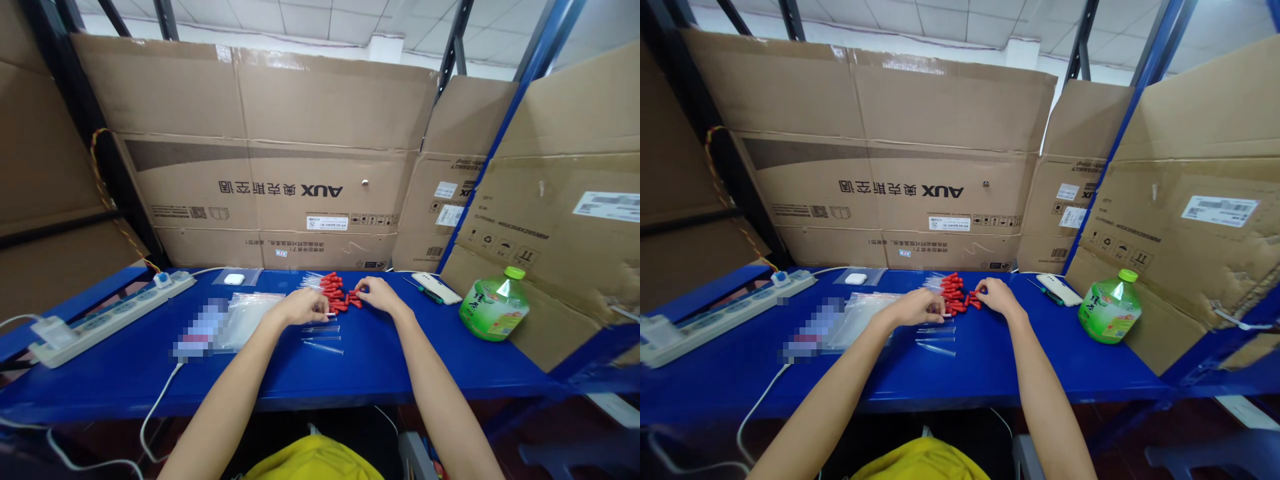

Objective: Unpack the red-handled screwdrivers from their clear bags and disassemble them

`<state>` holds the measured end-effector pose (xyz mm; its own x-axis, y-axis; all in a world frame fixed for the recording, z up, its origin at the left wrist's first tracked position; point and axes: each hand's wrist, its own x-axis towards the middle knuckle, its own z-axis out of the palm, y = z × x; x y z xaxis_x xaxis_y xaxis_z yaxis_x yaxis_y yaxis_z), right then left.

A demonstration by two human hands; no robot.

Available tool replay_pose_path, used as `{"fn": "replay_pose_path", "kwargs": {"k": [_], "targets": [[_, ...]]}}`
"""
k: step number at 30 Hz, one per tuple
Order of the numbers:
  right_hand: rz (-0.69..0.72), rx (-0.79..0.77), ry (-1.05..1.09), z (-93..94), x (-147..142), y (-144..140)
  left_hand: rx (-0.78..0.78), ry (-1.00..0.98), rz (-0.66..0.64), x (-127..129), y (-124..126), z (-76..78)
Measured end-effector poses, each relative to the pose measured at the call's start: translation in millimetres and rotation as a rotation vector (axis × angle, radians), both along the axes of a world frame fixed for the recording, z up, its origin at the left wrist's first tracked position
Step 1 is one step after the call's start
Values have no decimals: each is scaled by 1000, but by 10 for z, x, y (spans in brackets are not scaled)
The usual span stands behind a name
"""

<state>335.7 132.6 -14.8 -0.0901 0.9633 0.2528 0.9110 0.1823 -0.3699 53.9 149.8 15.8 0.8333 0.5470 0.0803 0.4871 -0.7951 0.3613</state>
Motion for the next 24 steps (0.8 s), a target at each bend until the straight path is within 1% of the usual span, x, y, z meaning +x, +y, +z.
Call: {"fn": "replay_pose_path", "kwargs": {"k": [3,5,7,9,11,14,18,20,24], "targets": [[12,-97,21,-5,-17,-29,-24,31,7,26,6,-45],[15,-113,32,2,-33,-46,-36,37,9,42,9,-68],[-4,-85,25,20,-54,-59,-41,47,6,51,11,-80],[-24,-26,18,48,-95,-72,-20,44,12,52,14,-83],[-12,44,34,81,-168,-89,15,34,37,46,21,-83],[93,108,104,127,-333,-129,44,47,100,31,37,-88],[261,64,195,161,-543,-196,83,103,161,25,19,-84],[297,34,202,161,-598,-216,113,131,181,40,-16,-71],[296,-1,172,140,-618,-219,168,182,226,78,-84,-51]]}}
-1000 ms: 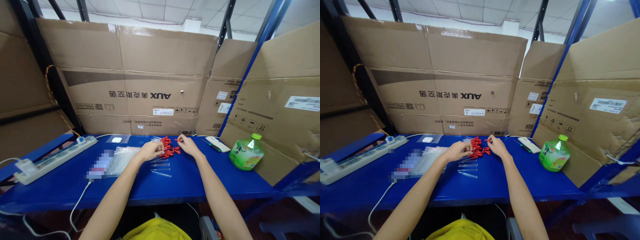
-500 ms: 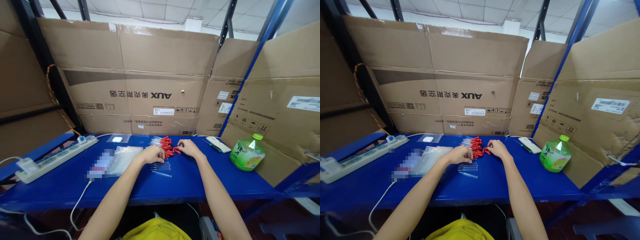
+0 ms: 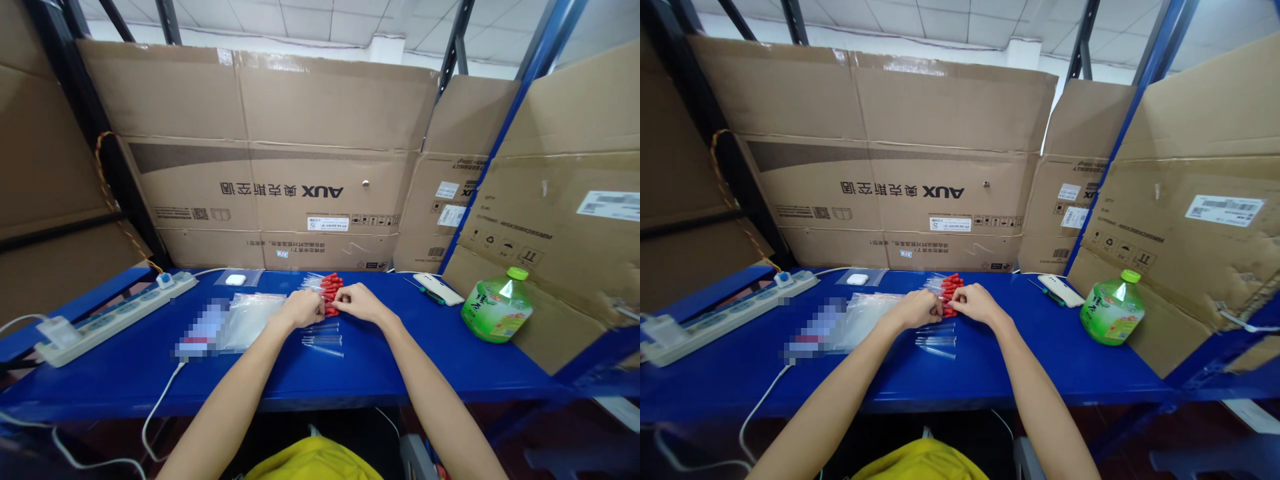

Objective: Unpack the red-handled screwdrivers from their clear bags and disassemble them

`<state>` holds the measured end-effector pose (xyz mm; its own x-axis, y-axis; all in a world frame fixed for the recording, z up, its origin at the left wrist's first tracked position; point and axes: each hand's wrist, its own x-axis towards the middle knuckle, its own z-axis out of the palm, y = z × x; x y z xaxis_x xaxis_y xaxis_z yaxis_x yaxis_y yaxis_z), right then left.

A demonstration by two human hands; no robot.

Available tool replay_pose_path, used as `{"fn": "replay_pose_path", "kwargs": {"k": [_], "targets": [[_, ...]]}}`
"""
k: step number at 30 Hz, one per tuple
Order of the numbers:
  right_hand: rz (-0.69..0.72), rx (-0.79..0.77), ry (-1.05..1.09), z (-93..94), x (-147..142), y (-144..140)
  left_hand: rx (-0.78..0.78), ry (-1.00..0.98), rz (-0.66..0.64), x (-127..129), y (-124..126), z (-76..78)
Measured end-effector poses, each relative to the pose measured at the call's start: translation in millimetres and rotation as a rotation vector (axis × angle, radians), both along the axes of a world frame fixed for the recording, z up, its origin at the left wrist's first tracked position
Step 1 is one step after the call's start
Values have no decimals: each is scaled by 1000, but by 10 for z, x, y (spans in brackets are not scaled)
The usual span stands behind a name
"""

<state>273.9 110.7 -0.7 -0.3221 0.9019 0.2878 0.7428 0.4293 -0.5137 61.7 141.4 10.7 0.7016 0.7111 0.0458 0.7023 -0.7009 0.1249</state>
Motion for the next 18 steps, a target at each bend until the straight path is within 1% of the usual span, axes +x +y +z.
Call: {"fn": "replay_pose_path", "kwargs": {"k": [3,7,9,14,18], "targets": [[9,-26,-16,-2,6,-4,19,36,30,-11,3,8],[43,-65,-25,14,-17,-31,-18,42,55,-73,53,45],[54,-81,-25,13,-42,-42,-45,22,39,-98,67,69],[70,-92,-48,-24,-98,-41,-88,-33,-46,-106,49,105],[61,-95,-72,-43,-103,-34,-120,-82,-43,-121,47,115]]}}
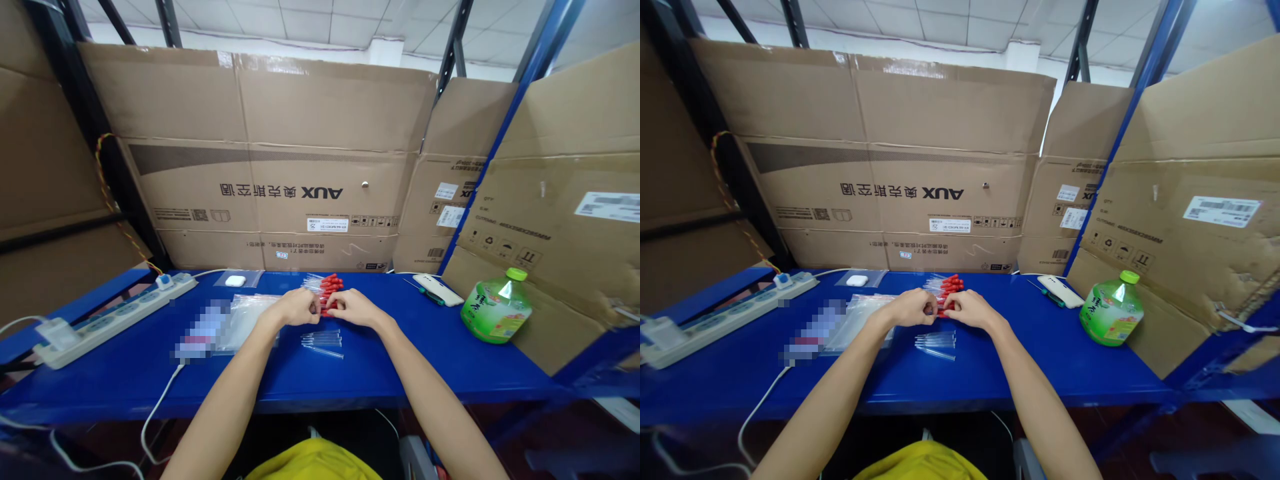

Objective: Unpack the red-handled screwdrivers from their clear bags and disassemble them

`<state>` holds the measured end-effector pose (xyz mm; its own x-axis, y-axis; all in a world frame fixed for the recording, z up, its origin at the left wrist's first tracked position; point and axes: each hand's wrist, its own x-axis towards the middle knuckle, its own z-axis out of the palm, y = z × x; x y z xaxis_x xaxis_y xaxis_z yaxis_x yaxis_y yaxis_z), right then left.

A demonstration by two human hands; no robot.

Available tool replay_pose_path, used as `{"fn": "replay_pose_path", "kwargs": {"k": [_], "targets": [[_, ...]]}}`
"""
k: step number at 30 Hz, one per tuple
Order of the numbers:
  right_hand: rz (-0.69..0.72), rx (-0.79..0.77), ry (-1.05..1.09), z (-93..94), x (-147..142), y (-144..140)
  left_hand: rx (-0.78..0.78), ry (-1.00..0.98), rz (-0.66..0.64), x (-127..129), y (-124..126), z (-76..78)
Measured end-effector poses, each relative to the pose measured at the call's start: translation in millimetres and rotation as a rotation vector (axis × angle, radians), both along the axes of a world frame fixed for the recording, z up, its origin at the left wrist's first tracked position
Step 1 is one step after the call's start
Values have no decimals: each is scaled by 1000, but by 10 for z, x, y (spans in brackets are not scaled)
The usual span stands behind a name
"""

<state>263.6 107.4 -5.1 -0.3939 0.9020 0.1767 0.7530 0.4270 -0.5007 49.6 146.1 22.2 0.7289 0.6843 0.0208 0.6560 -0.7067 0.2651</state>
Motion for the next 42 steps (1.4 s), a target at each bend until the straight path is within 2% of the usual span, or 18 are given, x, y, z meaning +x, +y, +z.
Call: {"fn": "replay_pose_path", "kwargs": {"k": [6,12,17,22,42], "targets": [[-15,61,-25,49,-9,-40,-43,-108,-25,-40,47,2],[-68,173,-60,99,-19,-63,62,-241,-73,-18,52,-23],[-158,242,-198,97,-52,-52,154,-201,-24,87,18,-128],[-243,242,-360,91,-118,-50,182,-113,16,188,0,-206],[-239,367,-311,25,-215,-4,188,-154,-29,126,59,-156]]}}
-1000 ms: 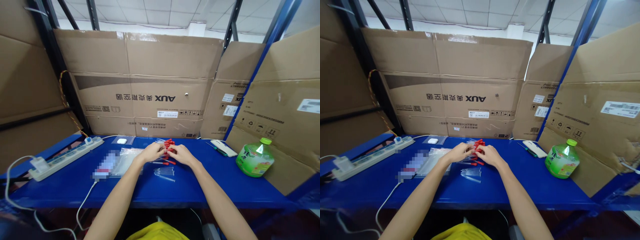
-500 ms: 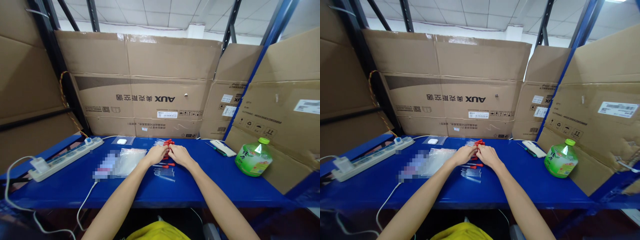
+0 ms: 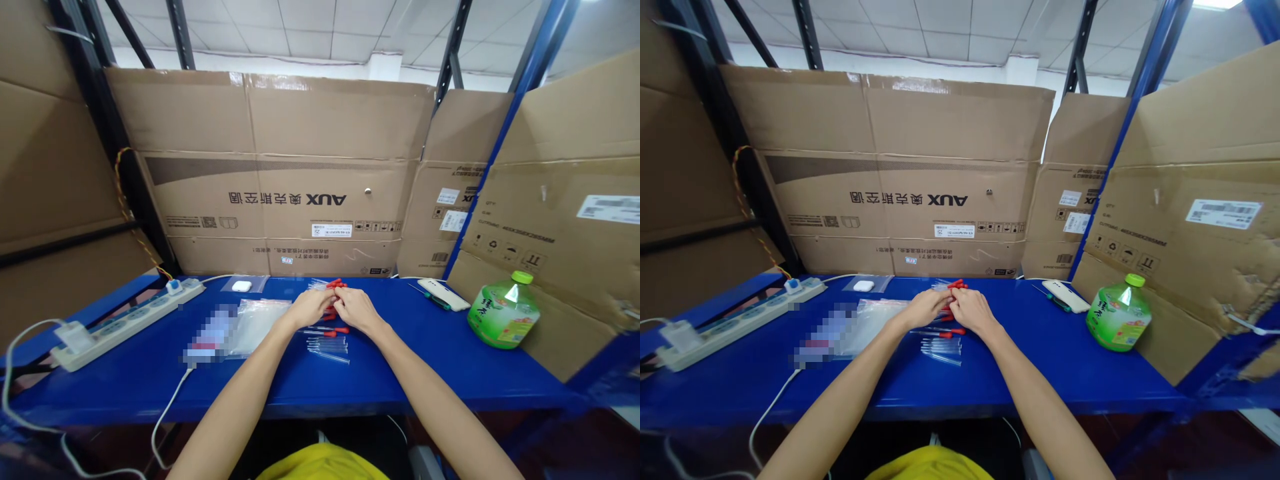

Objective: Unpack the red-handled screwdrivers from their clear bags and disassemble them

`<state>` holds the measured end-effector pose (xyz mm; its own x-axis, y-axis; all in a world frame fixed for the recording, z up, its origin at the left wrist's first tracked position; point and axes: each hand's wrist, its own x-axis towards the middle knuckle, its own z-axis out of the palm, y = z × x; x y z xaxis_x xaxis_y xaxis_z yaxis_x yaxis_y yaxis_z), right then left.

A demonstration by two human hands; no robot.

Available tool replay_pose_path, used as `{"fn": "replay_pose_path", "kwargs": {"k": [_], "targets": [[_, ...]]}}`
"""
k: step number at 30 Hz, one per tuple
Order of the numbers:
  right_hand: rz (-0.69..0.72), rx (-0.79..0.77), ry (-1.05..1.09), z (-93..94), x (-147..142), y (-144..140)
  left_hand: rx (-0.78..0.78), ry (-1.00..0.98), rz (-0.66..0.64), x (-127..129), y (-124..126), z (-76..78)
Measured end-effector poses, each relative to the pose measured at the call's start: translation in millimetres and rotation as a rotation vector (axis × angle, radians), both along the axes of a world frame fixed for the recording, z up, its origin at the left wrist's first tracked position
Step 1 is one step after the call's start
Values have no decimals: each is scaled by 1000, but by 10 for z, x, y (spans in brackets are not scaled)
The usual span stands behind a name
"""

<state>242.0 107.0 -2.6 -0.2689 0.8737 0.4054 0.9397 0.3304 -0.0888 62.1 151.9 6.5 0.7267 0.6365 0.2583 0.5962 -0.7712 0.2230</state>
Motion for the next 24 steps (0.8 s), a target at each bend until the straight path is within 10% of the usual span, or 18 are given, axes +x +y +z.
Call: {"fn": "replay_pose_path", "kwargs": {"k": [18,24], "targets": [[24,11,-46,97,12,-69,21,32,-69,-37,2,53],[232,34,113,126,162,-36,59,-20,-31,-55,-20,114]]}}
